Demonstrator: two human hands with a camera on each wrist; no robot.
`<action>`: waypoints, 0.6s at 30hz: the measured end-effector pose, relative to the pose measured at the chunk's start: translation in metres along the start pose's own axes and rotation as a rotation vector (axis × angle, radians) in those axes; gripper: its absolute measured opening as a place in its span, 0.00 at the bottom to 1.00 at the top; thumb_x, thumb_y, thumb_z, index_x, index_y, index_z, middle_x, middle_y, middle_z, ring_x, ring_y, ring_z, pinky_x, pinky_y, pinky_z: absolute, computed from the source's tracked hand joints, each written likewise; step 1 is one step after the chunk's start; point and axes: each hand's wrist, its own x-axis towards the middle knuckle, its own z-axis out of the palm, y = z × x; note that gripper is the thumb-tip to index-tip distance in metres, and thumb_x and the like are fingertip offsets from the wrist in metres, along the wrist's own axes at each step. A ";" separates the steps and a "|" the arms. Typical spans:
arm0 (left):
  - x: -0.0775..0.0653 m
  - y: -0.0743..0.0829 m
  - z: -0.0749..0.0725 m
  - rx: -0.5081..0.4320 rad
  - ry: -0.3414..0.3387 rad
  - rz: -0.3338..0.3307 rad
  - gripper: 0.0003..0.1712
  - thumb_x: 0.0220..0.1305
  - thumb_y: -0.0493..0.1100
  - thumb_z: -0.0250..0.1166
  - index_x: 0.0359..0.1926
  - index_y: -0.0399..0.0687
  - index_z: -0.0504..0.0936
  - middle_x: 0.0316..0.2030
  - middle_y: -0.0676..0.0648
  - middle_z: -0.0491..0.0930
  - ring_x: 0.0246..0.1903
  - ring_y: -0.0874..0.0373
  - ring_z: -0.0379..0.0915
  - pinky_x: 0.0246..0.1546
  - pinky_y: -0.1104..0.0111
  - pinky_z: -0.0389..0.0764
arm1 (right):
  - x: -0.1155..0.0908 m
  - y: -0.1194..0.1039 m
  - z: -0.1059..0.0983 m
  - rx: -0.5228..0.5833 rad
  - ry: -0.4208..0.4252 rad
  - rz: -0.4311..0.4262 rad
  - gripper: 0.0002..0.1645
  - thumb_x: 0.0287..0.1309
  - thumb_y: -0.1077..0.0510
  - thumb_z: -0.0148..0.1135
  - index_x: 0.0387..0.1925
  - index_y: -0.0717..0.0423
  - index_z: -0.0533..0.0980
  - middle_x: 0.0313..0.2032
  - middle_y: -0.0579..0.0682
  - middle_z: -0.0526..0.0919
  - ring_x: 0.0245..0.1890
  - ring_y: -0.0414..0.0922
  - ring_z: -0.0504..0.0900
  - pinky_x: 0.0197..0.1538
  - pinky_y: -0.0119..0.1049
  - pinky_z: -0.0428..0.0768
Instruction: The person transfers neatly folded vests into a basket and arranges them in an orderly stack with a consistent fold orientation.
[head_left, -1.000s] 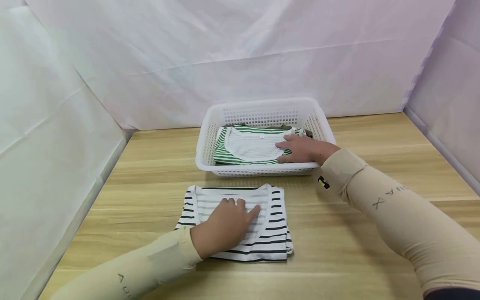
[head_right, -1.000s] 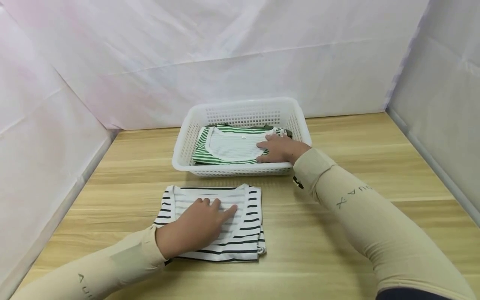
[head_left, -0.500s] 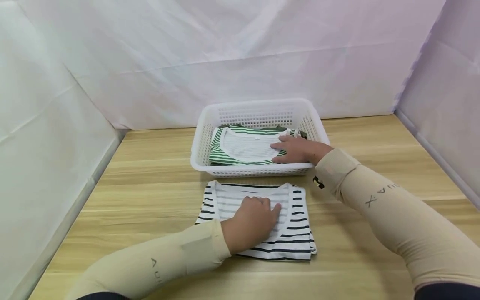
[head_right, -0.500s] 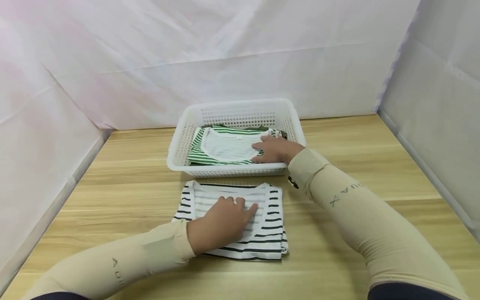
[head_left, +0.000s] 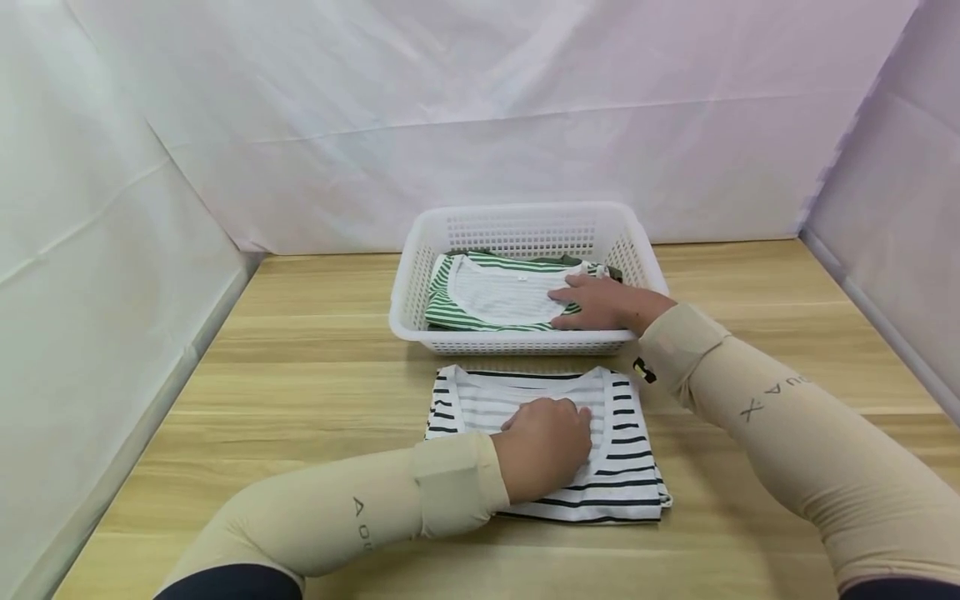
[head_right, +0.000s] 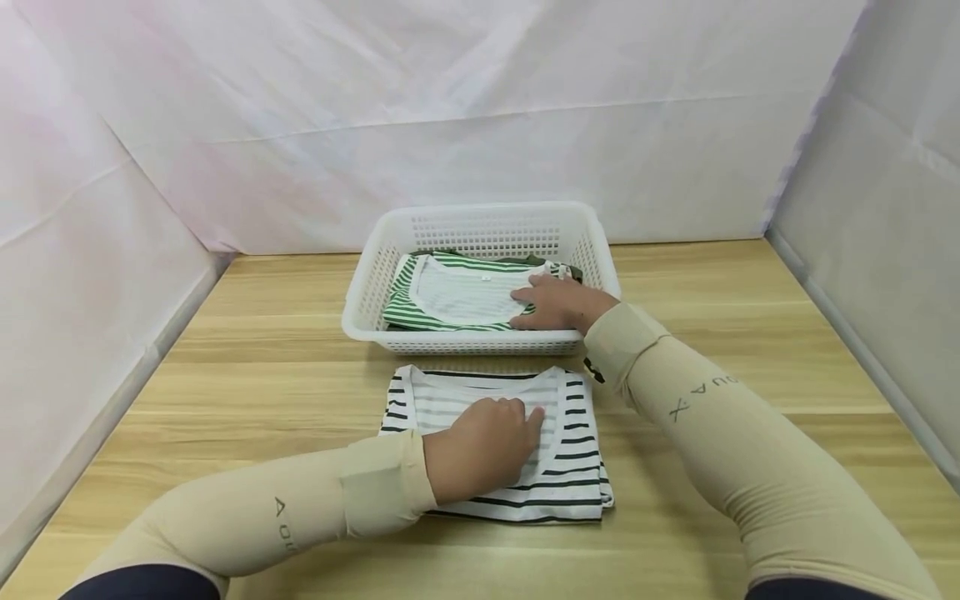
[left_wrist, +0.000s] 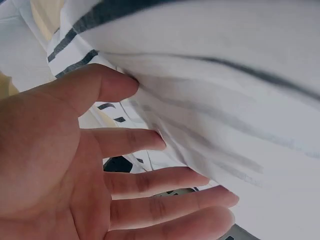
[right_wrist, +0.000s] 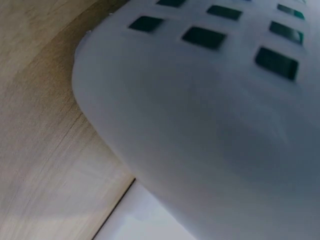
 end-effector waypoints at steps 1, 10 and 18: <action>0.000 -0.001 0.001 0.010 0.016 0.008 0.18 0.73 0.54 0.55 0.59 0.58 0.78 0.39 0.55 0.82 0.33 0.60 0.81 0.17 0.63 0.82 | 0.000 0.000 0.000 -0.001 0.002 0.000 0.41 0.71 0.37 0.51 0.78 0.46 0.55 0.79 0.62 0.46 0.78 0.64 0.43 0.75 0.66 0.48; -0.002 -0.012 -0.001 0.055 0.178 0.089 0.11 0.73 0.51 0.56 0.39 0.62 0.85 0.30 0.59 0.82 0.27 0.67 0.76 0.18 0.72 0.78 | -0.003 0.002 0.000 0.017 0.018 -0.009 0.41 0.71 0.37 0.51 0.78 0.46 0.56 0.78 0.62 0.47 0.78 0.64 0.45 0.75 0.65 0.51; -0.001 -0.039 0.012 -0.281 0.128 0.124 0.17 0.70 0.60 0.59 0.54 0.65 0.81 0.36 0.56 0.85 0.35 0.63 0.81 0.30 0.65 0.82 | -0.004 0.001 0.004 0.027 0.056 -0.039 0.38 0.72 0.41 0.52 0.76 0.49 0.59 0.78 0.64 0.50 0.77 0.65 0.48 0.74 0.64 0.53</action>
